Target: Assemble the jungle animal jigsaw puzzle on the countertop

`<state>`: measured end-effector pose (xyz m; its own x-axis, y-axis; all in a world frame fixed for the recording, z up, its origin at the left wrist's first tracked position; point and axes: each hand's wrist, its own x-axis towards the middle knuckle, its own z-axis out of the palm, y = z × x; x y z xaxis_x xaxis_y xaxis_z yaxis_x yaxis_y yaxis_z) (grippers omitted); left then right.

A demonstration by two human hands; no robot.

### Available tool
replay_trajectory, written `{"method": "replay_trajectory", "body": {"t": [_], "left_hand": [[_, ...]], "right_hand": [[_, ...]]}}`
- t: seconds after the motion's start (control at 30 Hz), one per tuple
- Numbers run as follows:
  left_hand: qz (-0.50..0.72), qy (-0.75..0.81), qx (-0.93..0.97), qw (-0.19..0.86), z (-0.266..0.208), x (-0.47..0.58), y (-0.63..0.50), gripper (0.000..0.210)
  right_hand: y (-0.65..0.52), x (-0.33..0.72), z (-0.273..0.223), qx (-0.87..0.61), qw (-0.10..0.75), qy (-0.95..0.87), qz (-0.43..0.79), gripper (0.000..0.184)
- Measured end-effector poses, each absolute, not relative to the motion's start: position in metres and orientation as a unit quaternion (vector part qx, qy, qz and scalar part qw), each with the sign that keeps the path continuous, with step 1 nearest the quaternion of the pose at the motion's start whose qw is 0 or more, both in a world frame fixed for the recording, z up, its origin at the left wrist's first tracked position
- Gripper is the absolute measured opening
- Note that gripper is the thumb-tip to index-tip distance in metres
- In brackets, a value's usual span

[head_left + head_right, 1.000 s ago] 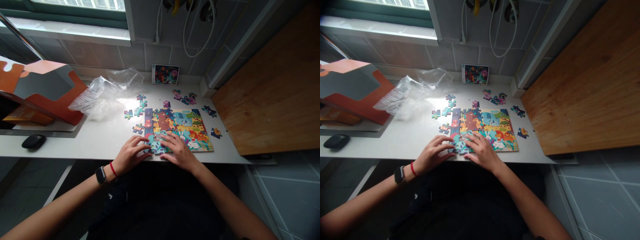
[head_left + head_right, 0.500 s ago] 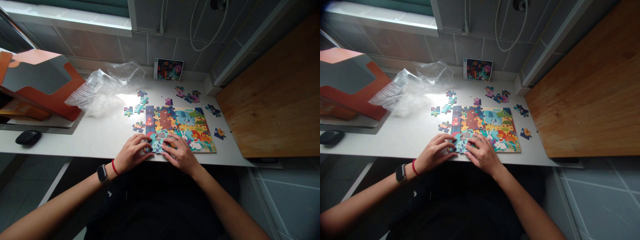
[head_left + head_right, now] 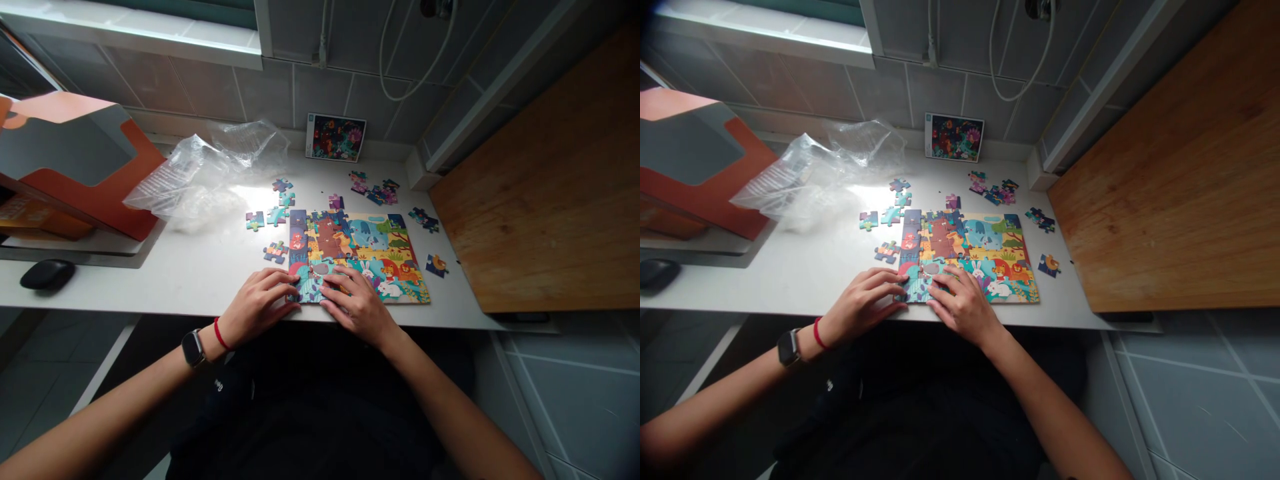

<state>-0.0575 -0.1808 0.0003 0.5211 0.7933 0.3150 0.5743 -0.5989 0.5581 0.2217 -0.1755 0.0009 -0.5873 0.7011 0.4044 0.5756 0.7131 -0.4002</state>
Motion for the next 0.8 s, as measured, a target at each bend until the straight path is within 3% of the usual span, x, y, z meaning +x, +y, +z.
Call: {"method": "replay_trajectory", "body": {"t": [0.5, 0.63, 0.8], "left_hand": [[0.284, 0.397, 0.840, 0.239, -0.0008, -0.0629, -0.1795, 0.013], [0.277, 0.400, 0.848, 0.209, -0.0029, -0.0625, -0.1805, 0.014], [0.265, 0.393, 0.862, 0.179, -0.0036, -0.0632, -0.1811, 0.015]], "right_hand": [[-0.1778, 0.2210, -0.0039, -0.370, 0.270, -0.881, 0.121, 0.022], [-0.1789, 0.2196, -0.0062, -0.374, 0.272, -0.878, 0.122, 0.023], [-0.1813, 0.2255, 0.0017, -0.382, 0.310, -0.863, 0.117, 0.043]]}}
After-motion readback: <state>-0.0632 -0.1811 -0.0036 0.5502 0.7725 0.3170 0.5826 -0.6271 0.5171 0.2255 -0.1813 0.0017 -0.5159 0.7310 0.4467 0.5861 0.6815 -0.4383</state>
